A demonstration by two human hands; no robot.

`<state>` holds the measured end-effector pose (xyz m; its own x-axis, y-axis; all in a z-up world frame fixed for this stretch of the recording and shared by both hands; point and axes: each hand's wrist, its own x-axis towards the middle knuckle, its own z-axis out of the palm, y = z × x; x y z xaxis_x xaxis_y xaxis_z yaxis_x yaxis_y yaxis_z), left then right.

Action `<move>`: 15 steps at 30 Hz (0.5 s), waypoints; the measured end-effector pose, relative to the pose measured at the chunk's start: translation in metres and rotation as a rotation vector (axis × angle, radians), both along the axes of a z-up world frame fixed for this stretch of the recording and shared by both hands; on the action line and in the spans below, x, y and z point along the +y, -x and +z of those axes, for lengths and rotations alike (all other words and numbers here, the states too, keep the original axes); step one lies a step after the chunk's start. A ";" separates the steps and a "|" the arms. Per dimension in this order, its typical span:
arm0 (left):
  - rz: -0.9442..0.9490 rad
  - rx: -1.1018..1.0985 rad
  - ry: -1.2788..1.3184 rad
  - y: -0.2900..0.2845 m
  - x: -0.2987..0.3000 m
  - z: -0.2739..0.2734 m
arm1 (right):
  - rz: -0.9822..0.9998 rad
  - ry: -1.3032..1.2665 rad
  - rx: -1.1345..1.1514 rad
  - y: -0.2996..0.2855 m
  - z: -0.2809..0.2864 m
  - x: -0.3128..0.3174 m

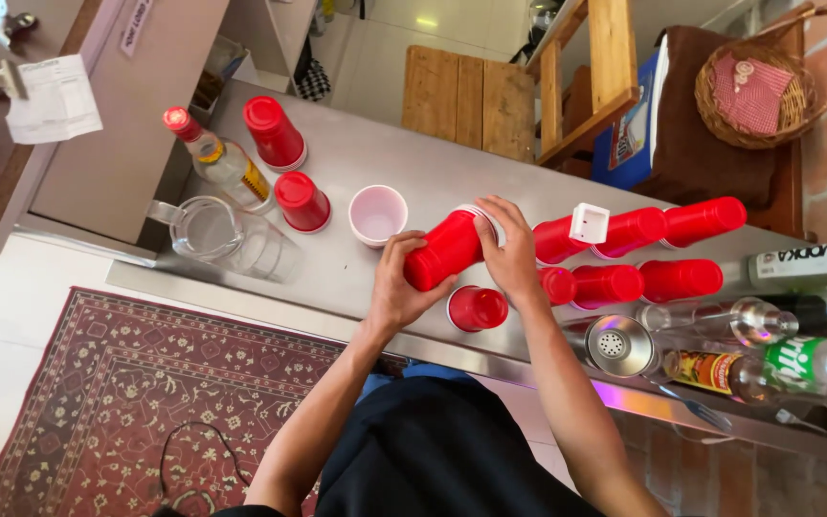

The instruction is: Wipe the bar counter with a cloth and organize plastic cups into stacks.

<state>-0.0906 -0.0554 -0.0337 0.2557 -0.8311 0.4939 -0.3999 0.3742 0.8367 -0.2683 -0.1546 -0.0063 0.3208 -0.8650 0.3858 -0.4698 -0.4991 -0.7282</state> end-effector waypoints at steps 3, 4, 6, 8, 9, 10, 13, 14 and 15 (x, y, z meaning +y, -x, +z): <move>-0.006 0.005 0.042 -0.002 0.001 -0.002 | -0.062 -0.255 -0.133 0.000 0.002 0.003; -0.006 0.003 0.041 -0.002 0.002 -0.003 | -0.061 -0.255 -0.135 0.002 -0.004 0.001; -0.036 0.003 -0.014 -0.004 0.005 -0.006 | 0.008 -0.372 -0.162 0.005 -0.017 -0.001; -0.037 0.019 -0.069 -0.005 0.006 -0.011 | 0.033 -0.450 -0.248 0.001 -0.009 0.002; -0.042 0.036 -0.121 -0.005 0.006 -0.014 | 0.054 -0.527 -0.333 -0.001 -0.004 0.003; -0.034 0.035 -0.121 -0.007 0.007 -0.013 | 0.061 -0.529 -0.332 -0.001 -0.008 0.000; 0.020 -0.118 -0.111 -0.010 0.010 -0.007 | 0.138 -0.640 -0.385 -0.001 -0.018 -0.006; 0.040 -0.169 -0.172 -0.011 0.011 -0.002 | 0.169 -0.673 -0.383 -0.003 -0.021 -0.007; 0.060 -0.219 -0.232 -0.012 0.011 0.004 | 0.201 -0.705 -0.382 -0.005 -0.023 -0.008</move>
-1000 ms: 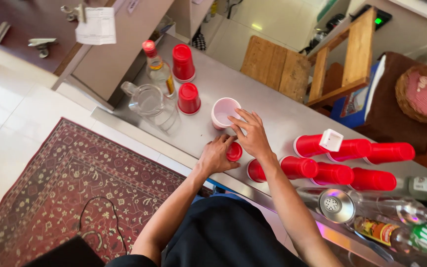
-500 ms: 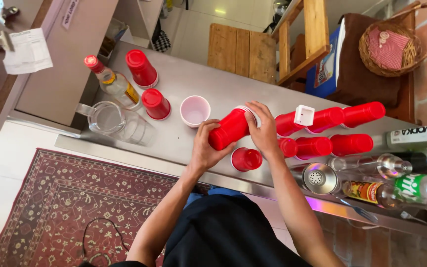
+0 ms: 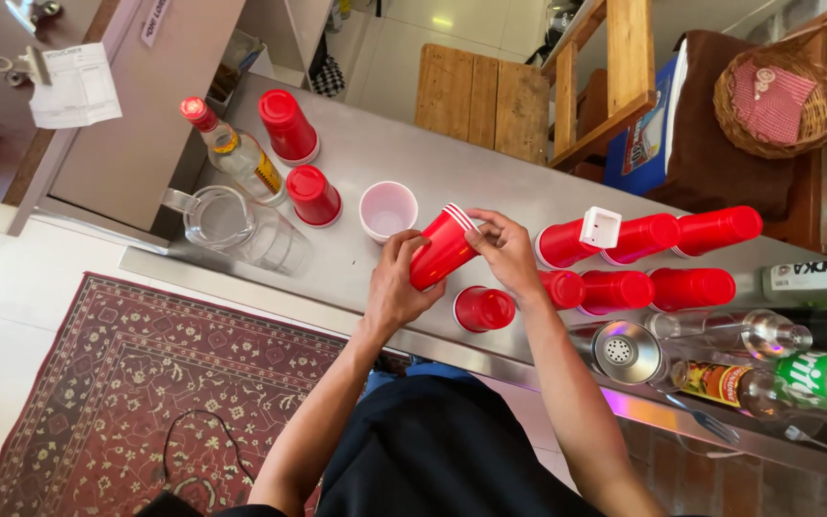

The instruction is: Wipe the bar counter with a cloth and organize plastic cups into stacks.

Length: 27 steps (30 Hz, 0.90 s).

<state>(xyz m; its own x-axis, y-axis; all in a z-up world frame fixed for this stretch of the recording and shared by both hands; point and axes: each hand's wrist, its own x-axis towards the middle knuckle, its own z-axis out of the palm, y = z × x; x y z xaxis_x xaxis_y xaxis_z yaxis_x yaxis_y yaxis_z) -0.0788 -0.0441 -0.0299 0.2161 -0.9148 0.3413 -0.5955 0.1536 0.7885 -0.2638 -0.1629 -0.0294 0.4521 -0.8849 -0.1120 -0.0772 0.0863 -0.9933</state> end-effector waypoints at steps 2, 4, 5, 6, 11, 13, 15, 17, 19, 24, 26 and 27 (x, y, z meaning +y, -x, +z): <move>0.037 -0.047 -0.023 -0.001 0.001 0.003 | 0.023 -0.001 -0.042 -0.001 -0.017 -0.001; 0.073 -0.094 -0.047 -0.005 0.000 0.009 | 0.046 -0.003 -0.083 -0.007 -0.022 -0.001; 0.093 -0.117 -0.067 -0.006 0.002 0.015 | 0.074 -0.019 -0.082 -0.011 -0.018 0.003; 0.112 -0.140 -0.089 -0.008 0.004 0.020 | 0.101 -0.035 -0.081 -0.015 -0.015 0.007; 0.234 -0.167 -0.052 -0.020 0.016 0.023 | 0.201 -0.047 -0.128 -0.041 0.004 0.016; 0.276 -0.164 -0.031 -0.026 0.023 0.023 | 0.241 -0.036 -0.137 -0.051 0.013 0.019; 0.324 -0.155 0.016 -0.031 0.029 0.024 | 0.272 -0.002 -0.113 -0.060 0.018 0.020; 0.366 -0.152 0.017 -0.037 0.035 0.023 | 0.274 0.074 -0.080 -0.069 0.022 0.022; 0.407 -0.149 0.018 -0.042 0.040 0.023 | 0.274 0.152 -0.050 -0.078 0.033 0.026; 0.496 -0.095 -0.002 -0.052 0.052 0.016 | 0.233 0.564 0.204 -0.094 0.069 0.039; 0.515 -0.093 -0.009 -0.055 0.055 0.017 | 0.287 0.589 0.195 -0.101 0.076 0.043; 0.521 -0.089 -0.019 -0.056 0.057 0.016 | 0.331 0.609 0.192 -0.103 0.079 0.045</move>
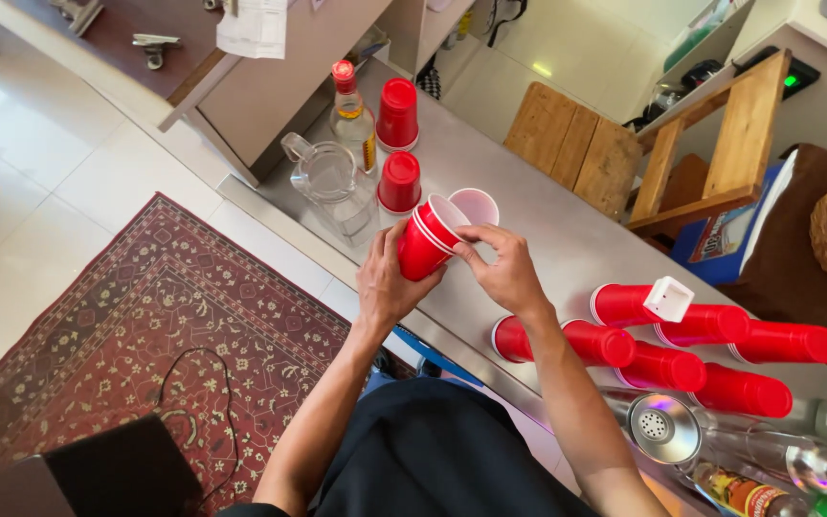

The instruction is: Wipe the bar counter with a cloth and organize plastic cups into stacks.

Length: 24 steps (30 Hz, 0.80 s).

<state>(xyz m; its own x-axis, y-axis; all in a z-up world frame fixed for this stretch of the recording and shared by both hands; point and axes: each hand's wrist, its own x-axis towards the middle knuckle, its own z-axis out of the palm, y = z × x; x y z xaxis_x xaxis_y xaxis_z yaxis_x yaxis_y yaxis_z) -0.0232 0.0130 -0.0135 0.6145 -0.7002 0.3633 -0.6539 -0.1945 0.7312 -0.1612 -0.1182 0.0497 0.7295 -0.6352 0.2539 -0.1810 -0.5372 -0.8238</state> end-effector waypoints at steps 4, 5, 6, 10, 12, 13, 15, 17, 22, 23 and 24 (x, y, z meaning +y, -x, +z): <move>-0.003 0.018 0.002 -0.002 0.004 -0.003 | 0.066 0.108 0.017 -0.003 -0.002 0.002; -0.007 0.020 -0.003 -0.002 0.005 -0.003 | 0.039 0.112 -0.002 -0.003 -0.002 0.001; -0.011 0.024 -0.009 -0.001 0.006 -0.003 | 0.009 0.115 -0.021 -0.001 -0.002 0.001; -0.008 0.043 -0.019 -0.006 0.009 -0.003 | -0.079 0.089 -0.087 0.006 0.015 -0.012; 0.015 0.021 -0.051 -0.008 0.008 -0.006 | -0.165 0.147 -0.141 0.009 0.020 -0.020; 0.012 0.022 -0.051 -0.007 0.008 -0.005 | -0.167 0.146 -0.139 0.011 0.017 -0.023; 0.028 0.070 -0.100 -0.007 0.007 -0.005 | -0.209 0.172 -0.190 0.012 0.012 -0.027; 0.019 0.067 -0.094 -0.007 0.005 -0.008 | -0.245 0.250 -0.170 0.011 0.006 -0.027; -0.008 0.087 -0.103 -0.007 0.004 -0.012 | -0.251 0.499 -0.093 0.009 -0.015 -0.031; -0.013 0.092 -0.103 -0.007 0.003 -0.011 | -0.240 0.522 -0.035 0.008 -0.017 -0.030; -0.018 0.097 -0.103 -0.007 0.003 -0.011 | -0.228 0.545 0.022 0.008 -0.020 -0.030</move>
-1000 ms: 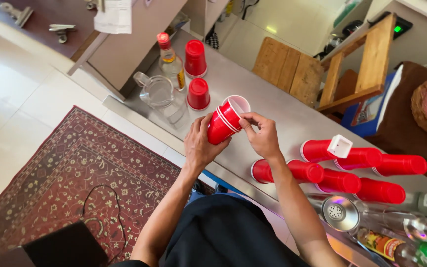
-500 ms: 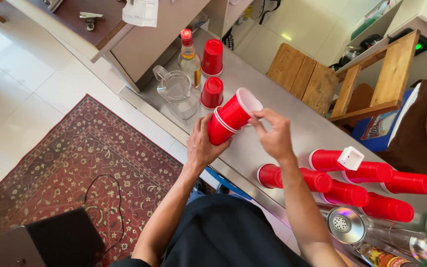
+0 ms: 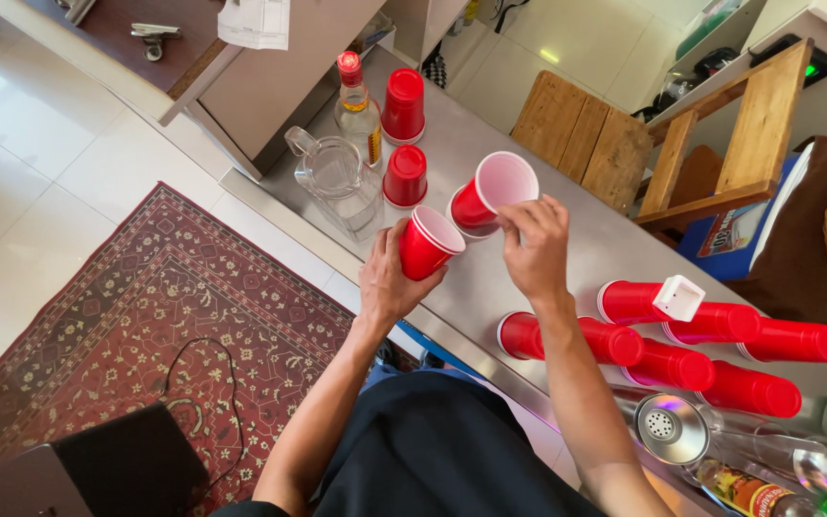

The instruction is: Wipe the bar counter with a cloth and organize plastic cups into stacks.

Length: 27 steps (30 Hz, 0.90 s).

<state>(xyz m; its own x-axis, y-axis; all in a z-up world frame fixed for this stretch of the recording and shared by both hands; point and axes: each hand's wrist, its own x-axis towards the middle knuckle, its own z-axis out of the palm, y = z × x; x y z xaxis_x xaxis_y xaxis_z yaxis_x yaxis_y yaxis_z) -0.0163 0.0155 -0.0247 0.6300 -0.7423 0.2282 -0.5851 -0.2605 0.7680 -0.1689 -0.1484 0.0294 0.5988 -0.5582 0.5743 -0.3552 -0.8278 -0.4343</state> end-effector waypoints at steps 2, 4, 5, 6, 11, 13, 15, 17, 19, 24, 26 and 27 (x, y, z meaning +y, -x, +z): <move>-0.009 -0.010 0.010 0.000 -0.001 -0.001 | 0.023 -0.030 0.064 -0.003 -0.023 -0.004; -0.017 -0.021 0.020 0.000 -0.002 -0.003 | 0.048 -0.060 0.127 -0.005 -0.043 -0.006; -0.026 -0.017 0.024 0.000 -0.003 -0.003 | 0.067 -0.103 0.196 -0.007 -0.051 -0.005; -0.037 -0.012 0.029 0.000 -0.003 -0.004 | 0.085 -0.145 0.266 -0.009 -0.061 -0.006; -0.061 -0.006 0.014 0.000 -0.003 -0.003 | 0.119 -0.136 0.310 -0.010 -0.071 -0.001; -0.075 -0.011 0.023 0.002 -0.005 -0.004 | 0.120 -0.121 0.311 -0.007 -0.061 0.003; -0.079 0.009 -0.009 0.002 -0.005 -0.002 | 0.113 -0.174 0.196 -0.009 -0.046 0.011; -0.089 -0.001 -0.002 0.003 -0.006 -0.004 | 0.121 -0.336 0.130 -0.007 -0.024 0.022; -0.103 -0.014 0.005 0.003 -0.008 -0.005 | 0.125 -0.497 0.057 -0.004 -0.014 0.028; -0.110 -0.052 0.033 0.007 -0.010 -0.001 | 0.214 -0.486 0.095 0.002 -0.025 0.030; -0.111 -0.059 0.054 0.008 -0.006 0.000 | 0.205 -0.518 0.093 0.004 -0.026 0.032; -0.110 -0.065 0.074 0.008 -0.004 0.000 | 0.199 -0.550 0.092 0.004 -0.027 0.033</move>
<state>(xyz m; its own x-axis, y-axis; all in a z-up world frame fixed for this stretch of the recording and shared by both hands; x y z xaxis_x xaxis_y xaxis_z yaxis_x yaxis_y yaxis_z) -0.0240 0.0116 -0.0247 0.5280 -0.7856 0.3225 -0.6560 -0.1362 0.7423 -0.1731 -0.1157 0.0023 0.7563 -0.6309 0.1731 -0.2727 -0.5446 -0.7932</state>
